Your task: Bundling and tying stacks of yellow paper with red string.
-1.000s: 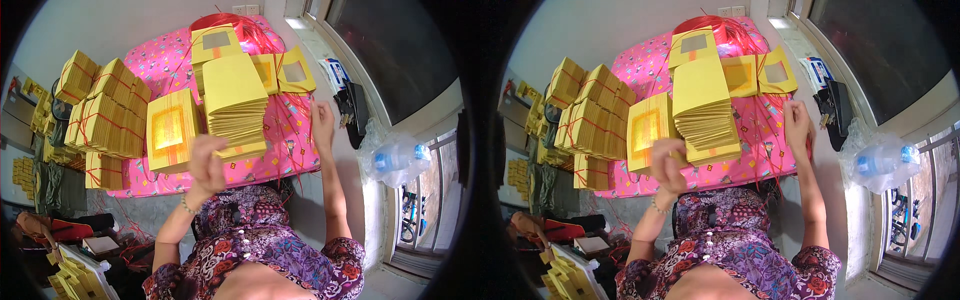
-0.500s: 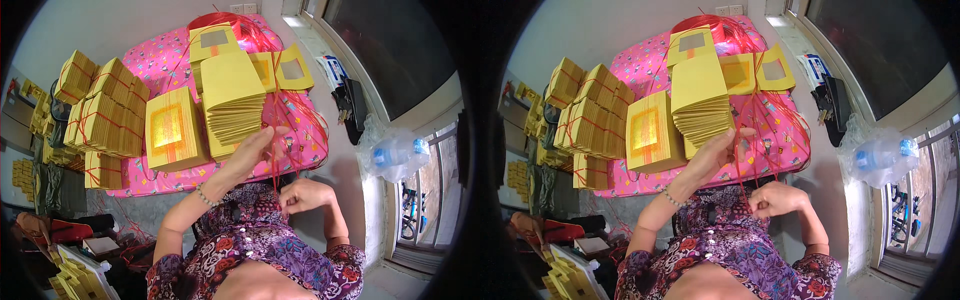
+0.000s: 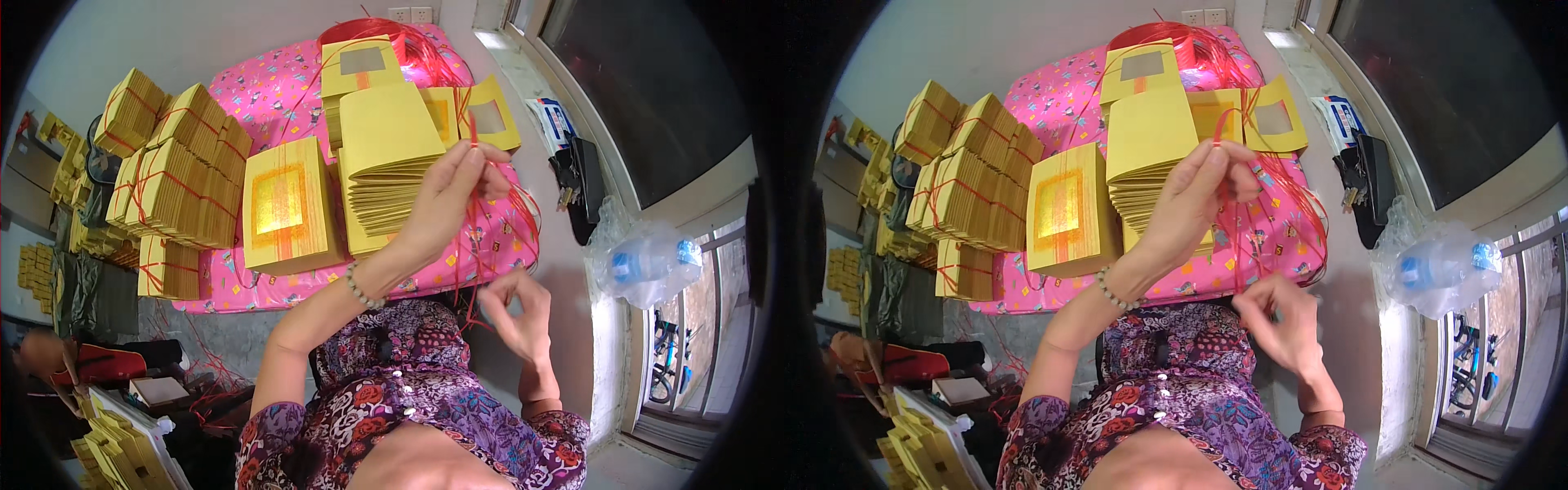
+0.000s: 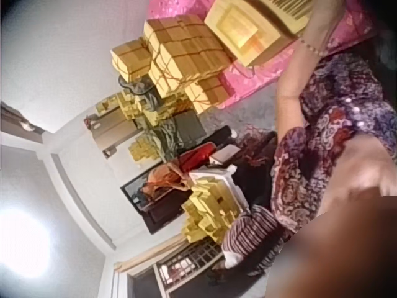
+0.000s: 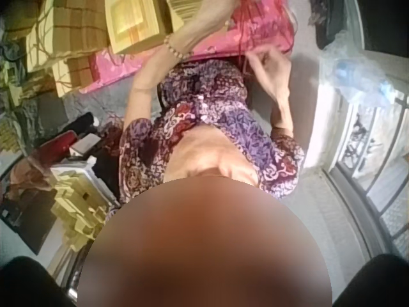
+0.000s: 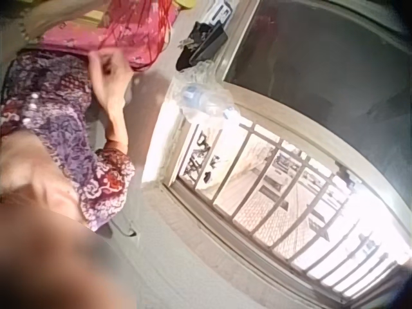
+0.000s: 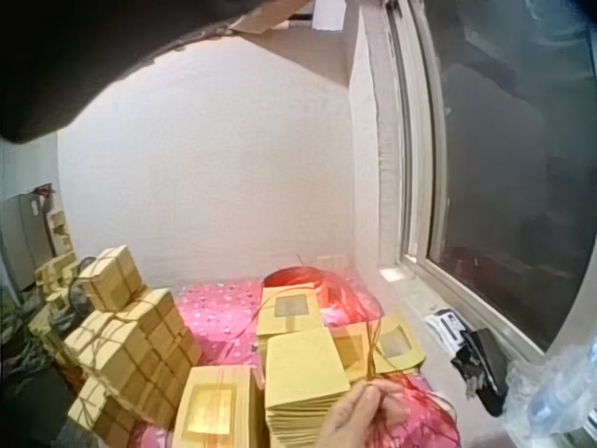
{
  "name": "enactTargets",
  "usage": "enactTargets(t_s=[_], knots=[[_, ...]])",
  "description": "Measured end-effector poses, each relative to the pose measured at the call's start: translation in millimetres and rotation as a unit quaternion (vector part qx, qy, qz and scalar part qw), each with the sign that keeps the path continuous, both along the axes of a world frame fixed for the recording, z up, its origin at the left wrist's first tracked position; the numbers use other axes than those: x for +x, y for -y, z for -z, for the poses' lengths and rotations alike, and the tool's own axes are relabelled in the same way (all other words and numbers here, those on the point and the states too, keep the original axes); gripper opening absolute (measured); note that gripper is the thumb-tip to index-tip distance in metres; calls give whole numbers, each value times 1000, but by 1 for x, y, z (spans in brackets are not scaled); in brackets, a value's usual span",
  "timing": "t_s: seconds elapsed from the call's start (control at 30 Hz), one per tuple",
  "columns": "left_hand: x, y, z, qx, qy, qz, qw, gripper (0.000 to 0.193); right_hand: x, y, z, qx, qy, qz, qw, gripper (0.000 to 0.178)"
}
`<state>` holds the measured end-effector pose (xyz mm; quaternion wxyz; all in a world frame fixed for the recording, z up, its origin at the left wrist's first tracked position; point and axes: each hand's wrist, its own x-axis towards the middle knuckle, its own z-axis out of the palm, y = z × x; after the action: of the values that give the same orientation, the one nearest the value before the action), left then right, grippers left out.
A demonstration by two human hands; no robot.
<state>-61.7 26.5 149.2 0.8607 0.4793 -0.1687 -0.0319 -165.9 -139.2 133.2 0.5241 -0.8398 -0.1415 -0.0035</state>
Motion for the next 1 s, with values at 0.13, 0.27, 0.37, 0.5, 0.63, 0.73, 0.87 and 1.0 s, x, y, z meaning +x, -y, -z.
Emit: enactTargets(t_s=[0.13, 0.27, 0.37, 0.5, 0.63, 0.73, 0.87, 1.0], knots=[[7, 19, -11, 9, 42, 58, 997, 34, -1, -9, 6, 160, -115, -142, 970, 35], [1, 13, -31, 61, 63, 94, 992, 35, 44, -28, 7, 530, -196, -74, 822, 39], [4, -2, -47, 80, 58, 117, 988, 35, 72, -19, -1, 587, -144, -89, 792, 43], [21, -12, -62, 25, 68, 40, 997, 32, 107, -12, -16, 590, -23, -110, 799, 36], [47, -58, -86, -42, 70, 27, 996, 30, 139, -14, -27, 561, 9, -47, 826, 36], [62, -94, -83, -48, 86, -25, 995, 29, 169, -22, -27, 548, 0, -12, 837, 35], [64, -135, -61, -61, 42, -159, 984, 26, 199, -39, -11, 452, 10, 35, 891, 30], [62, -164, -11, -82, -59, -234, 967, 21, 216, -55, 21, 408, -29, 55, 911, 27]])
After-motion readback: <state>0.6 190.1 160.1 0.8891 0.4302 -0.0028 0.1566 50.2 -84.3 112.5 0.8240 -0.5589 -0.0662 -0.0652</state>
